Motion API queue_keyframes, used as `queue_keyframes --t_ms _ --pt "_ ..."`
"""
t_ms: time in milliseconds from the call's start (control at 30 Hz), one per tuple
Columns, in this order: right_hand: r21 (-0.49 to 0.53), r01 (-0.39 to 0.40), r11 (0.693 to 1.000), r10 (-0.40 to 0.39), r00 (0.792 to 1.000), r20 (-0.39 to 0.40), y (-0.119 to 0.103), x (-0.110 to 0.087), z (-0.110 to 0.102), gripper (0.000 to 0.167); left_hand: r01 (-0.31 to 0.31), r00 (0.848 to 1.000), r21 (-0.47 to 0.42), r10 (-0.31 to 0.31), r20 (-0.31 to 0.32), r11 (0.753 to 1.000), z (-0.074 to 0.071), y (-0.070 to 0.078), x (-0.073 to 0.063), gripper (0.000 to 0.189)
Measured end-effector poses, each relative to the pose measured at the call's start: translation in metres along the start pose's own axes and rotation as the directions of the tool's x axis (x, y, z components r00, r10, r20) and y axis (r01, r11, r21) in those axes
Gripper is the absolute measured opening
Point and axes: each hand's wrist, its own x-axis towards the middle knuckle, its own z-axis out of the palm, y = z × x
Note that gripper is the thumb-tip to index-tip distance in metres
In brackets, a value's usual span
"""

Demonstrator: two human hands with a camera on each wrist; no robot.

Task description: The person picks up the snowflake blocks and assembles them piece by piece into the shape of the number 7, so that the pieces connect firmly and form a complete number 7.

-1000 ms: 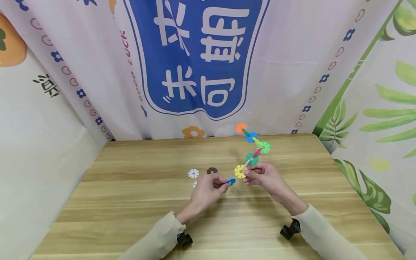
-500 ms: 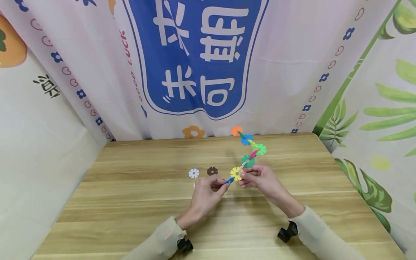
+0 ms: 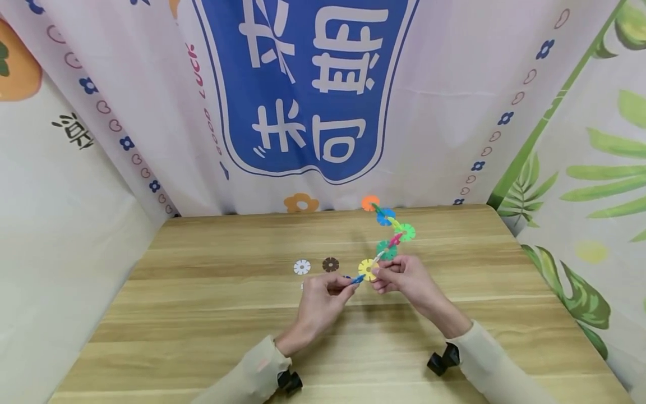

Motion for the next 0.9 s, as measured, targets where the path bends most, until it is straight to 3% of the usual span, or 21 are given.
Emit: queue_keyframes --t_ms 133,400,600,900 --pt "0.009 -0.008 1.0 0.008 1.0 -0.011 0.001 -0.001 0.001 0.031 0.006 1.0 -0.011 -0.007 -0.005 1.0 0.002 0.0 -0.003 0.008" --pt "0.065 -0.003 0.998 0.0 0.999 0.051 0.007 -0.003 0.008 0.012 -0.001 1.0 -0.055 0.0 -0.014 0.998 0.004 -0.002 -0.01 0.004" --pt "0.092 0.008 0.996 -0.013 0.998 0.057 0.01 -0.005 0.01 0.011 0.035 0.999 -0.063 -0.036 -0.021 0.997 0.004 -0.003 -0.011 0.006" --pt "0.092 0.014 0.996 -0.013 1.0 -0.012 0.006 -0.006 0.017 0.008 0.029 0.999 -0.046 -0.031 -0.038 0.999 0.003 -0.002 -0.008 0.005"
